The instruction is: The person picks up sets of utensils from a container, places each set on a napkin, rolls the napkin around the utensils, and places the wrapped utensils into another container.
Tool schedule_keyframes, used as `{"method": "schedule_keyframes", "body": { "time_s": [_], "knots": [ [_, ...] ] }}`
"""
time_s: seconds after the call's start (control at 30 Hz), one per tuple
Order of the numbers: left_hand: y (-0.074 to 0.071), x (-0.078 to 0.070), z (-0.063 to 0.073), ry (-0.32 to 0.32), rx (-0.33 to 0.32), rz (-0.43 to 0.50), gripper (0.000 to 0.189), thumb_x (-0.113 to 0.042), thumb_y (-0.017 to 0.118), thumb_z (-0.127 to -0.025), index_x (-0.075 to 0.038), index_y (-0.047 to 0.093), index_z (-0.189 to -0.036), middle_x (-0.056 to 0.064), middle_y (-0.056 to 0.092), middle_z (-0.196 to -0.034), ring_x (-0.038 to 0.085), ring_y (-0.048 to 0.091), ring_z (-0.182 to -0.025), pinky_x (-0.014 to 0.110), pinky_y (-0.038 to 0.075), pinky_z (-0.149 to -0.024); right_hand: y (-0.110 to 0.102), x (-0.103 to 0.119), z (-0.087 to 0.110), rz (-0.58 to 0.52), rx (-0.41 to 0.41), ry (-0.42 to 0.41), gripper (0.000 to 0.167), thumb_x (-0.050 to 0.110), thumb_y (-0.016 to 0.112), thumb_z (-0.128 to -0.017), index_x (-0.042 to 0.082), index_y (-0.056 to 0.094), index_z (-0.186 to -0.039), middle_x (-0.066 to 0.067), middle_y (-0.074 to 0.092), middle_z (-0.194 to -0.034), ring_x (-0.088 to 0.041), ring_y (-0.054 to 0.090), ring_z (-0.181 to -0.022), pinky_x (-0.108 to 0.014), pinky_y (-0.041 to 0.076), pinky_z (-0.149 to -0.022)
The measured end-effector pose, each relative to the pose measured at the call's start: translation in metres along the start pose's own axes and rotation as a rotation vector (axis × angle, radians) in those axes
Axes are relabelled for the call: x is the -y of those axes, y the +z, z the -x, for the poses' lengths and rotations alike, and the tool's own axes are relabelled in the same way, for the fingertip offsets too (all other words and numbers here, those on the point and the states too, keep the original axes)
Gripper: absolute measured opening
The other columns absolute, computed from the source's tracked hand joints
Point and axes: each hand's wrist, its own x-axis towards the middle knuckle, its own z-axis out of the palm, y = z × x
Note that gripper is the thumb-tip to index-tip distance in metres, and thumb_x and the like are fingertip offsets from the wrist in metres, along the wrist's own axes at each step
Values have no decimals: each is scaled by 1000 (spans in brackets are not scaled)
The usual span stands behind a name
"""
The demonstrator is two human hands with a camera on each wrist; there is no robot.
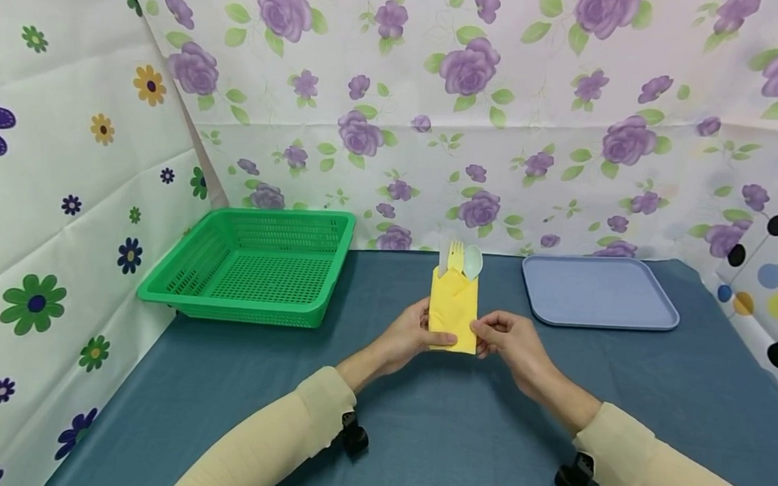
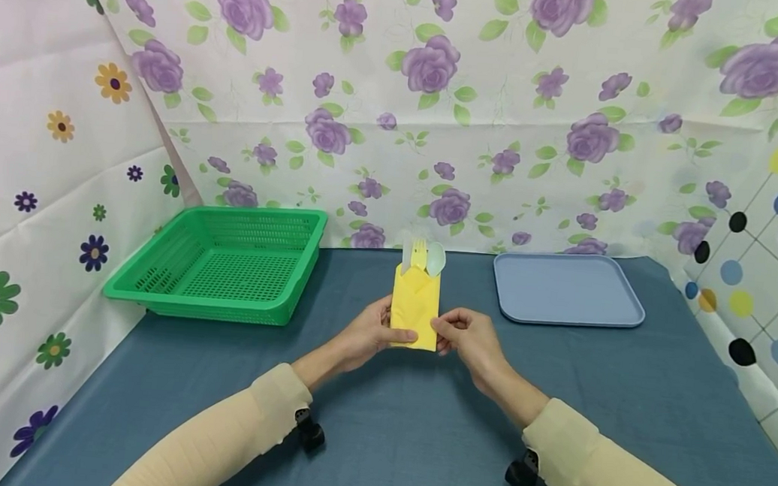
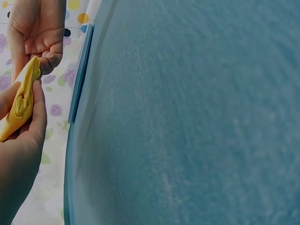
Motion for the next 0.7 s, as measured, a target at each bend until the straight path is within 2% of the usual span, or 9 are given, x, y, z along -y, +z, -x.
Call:
{"method": "schedule_keyframes", "body": {
  "time_s": [0.1,0.3,0.47,0.6,0.7],
  "knots": [
    [0,0,0,-4,-2,-5,63,6,71,-96,-9,44,-151,15,67,-132,25,69,-117,39,59,-96,1,-1,-1,7,1,-9,25,16,67,-104,-9,65,-107,-12,67,-82,-22,65,-73,-45,60,-77],
    [1,1,-1,17,-59,-21,62,4,73,-95,-8,46,-149,14,68,-129,25,70,-115,39,59,-95,1,-5,1,20,29,18,26,16,67,-105,-8,65,-111,-16,69,-88,-28,68,-80,-44,60,-80],
    [1,1,-1,33,-79,-36,62,4,74,-94,-7,47,-149,15,68,-127,25,70,-112,39,60,-92,5,-8,3,12,26,22,17,8,68,-102,-8,66,-106,-23,70,-90,-33,69,-81,-44,61,-78],
    [0,1,-2,25,-77,-33,63,3,75,-94,-8,47,-149,15,68,-128,24,71,-112,39,60,-92,5,-8,3,-4,10,27,14,5,68,-101,-8,66,-104,-21,70,-87,-32,69,-78,-42,62,-74],
    [0,2,-3,27,-87,-30,64,3,75,-94,-7,46,-149,16,68,-129,25,70,-113,39,60,-93,3,-7,3,-3,41,46,19,9,68,-103,-9,66,-107,-18,71,-88,-30,69,-80,-41,61,-76]
  ]
}}
